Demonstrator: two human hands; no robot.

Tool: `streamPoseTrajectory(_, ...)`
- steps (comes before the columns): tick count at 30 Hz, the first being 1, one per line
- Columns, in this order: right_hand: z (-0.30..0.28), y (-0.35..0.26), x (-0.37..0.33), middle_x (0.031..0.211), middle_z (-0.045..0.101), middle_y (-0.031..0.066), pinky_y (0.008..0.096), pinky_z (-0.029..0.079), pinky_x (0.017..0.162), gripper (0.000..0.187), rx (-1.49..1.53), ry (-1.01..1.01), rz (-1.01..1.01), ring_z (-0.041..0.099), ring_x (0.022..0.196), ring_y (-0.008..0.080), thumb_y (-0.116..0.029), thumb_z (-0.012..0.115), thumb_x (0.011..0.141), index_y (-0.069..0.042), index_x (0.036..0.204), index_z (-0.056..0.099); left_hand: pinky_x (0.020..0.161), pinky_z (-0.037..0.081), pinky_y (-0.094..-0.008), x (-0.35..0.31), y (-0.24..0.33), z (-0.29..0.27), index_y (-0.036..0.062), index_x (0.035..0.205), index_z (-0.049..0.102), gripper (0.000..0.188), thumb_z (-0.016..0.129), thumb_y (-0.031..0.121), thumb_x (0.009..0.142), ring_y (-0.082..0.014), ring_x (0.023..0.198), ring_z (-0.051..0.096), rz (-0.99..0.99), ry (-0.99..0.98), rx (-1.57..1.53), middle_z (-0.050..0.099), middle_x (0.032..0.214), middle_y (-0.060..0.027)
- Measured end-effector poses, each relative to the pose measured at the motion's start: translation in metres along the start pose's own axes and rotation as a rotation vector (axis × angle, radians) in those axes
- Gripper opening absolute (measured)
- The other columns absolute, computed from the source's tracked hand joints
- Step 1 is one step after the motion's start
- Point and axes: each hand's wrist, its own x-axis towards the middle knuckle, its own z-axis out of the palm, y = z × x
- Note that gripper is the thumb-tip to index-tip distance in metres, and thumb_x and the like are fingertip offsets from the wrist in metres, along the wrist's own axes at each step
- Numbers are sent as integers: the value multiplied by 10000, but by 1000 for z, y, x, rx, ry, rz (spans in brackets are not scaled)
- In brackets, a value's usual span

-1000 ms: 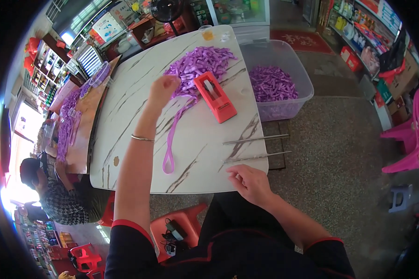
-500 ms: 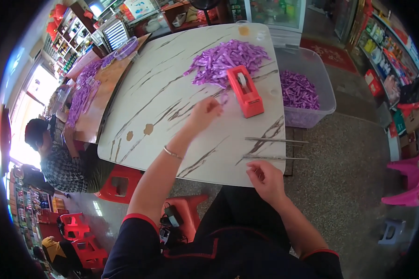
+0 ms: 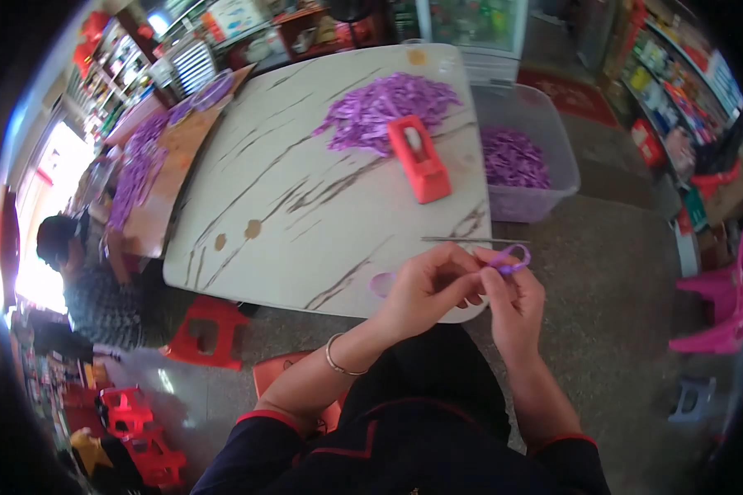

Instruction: The person wraps purple ribbon around two metal rods, cuts it using a blade on a red dispenser, and ties it into a bow before placing it into a plastic bin.

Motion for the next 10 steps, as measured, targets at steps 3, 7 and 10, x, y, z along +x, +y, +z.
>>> streamPoseTrajectory(3,-10,-13,-2,935,605,75,230,435,743,259,36,5,24,555,808,105,-116,460,917,28,1108,559,634,492,-222,1,1,13,1,930,513,50,523,21,886,-101,745,596,-2,18,-115,604,829,-59)
streamPoseTrajectory(7,-29,-21,-2,880,591,76,275,422,821,206,113,29,6,555,872,138,-91,415,925,30,1021,551,705,497,-232,1,-3,11,-2,934,517,56,523,29,889,-117,799,610,28,54,-151,628,857,-79)
streamPoseTrajectory(10,-71,-32,1,874,556,75,287,427,832,182,60,-273,98,560,861,141,-136,422,929,15,980,511,754,500,-245,-4,0,1,6,958,516,84,507,71,907,-137,839,619,-57,68,-169,638,879,-84)
